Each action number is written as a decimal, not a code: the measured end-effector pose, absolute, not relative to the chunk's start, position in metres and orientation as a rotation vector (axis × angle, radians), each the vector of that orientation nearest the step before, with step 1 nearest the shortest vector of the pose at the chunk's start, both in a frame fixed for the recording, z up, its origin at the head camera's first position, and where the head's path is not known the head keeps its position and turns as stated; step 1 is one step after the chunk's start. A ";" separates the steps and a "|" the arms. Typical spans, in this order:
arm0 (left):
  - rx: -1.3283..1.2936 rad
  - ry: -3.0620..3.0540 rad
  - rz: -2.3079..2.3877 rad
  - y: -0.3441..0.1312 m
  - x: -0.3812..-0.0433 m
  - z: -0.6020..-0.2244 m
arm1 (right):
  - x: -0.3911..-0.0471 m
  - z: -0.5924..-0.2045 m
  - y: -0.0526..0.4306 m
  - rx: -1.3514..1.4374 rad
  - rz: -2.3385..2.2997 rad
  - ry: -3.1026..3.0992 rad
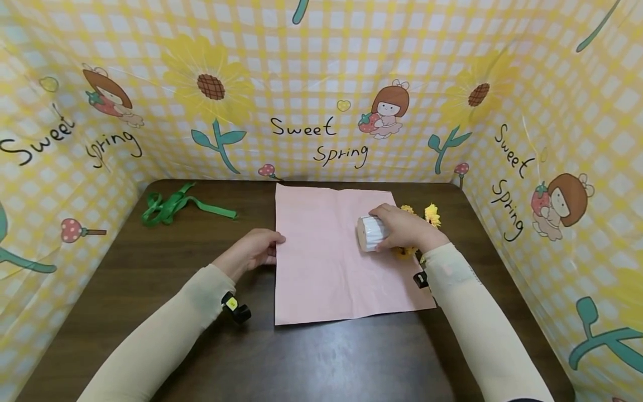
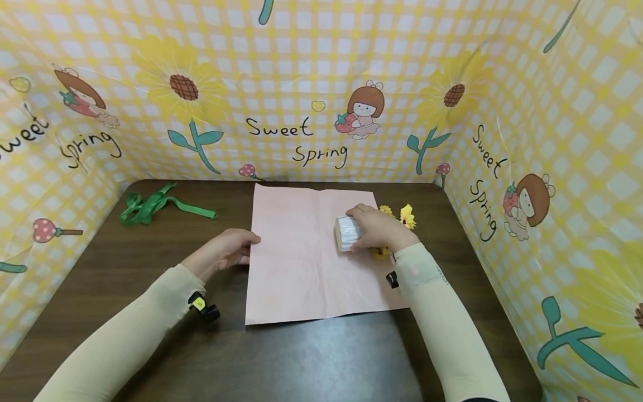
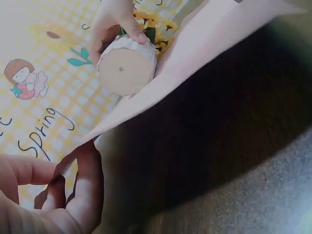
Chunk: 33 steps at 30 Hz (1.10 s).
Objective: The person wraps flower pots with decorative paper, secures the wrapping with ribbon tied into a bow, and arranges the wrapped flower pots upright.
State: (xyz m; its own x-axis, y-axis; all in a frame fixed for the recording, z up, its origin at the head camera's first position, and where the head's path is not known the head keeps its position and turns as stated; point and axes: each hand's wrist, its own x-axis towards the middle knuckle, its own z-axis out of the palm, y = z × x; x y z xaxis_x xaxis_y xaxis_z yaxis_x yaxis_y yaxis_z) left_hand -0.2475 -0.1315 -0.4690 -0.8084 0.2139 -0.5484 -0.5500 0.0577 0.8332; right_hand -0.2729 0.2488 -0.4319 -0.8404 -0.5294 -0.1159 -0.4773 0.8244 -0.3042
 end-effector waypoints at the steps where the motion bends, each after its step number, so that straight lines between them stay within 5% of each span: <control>1: -0.340 1.794 1.813 -0.132 -0.248 -0.469 | -0.273 -0.433 0.249 -0.791 -0.390 2.815; 14: -0.345 1.788 1.888 -0.130 -0.251 -0.467 | -0.272 -0.428 0.245 -0.804 -0.353 2.818; 33: 0.044 1.217 2.176 -0.099 -0.265 -0.437 | -0.271 -0.423 0.250 -0.723 -0.435 2.792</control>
State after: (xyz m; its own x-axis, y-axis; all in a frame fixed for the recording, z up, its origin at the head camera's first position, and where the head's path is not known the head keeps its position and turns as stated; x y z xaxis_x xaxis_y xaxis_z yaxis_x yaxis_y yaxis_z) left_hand -0.2647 -0.0986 -0.4368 -0.7967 0.5423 -0.2668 -0.5110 -0.3689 0.7764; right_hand -0.2714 0.2502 -0.4234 -0.8536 -0.5017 -0.1404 -0.4352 0.8348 -0.3371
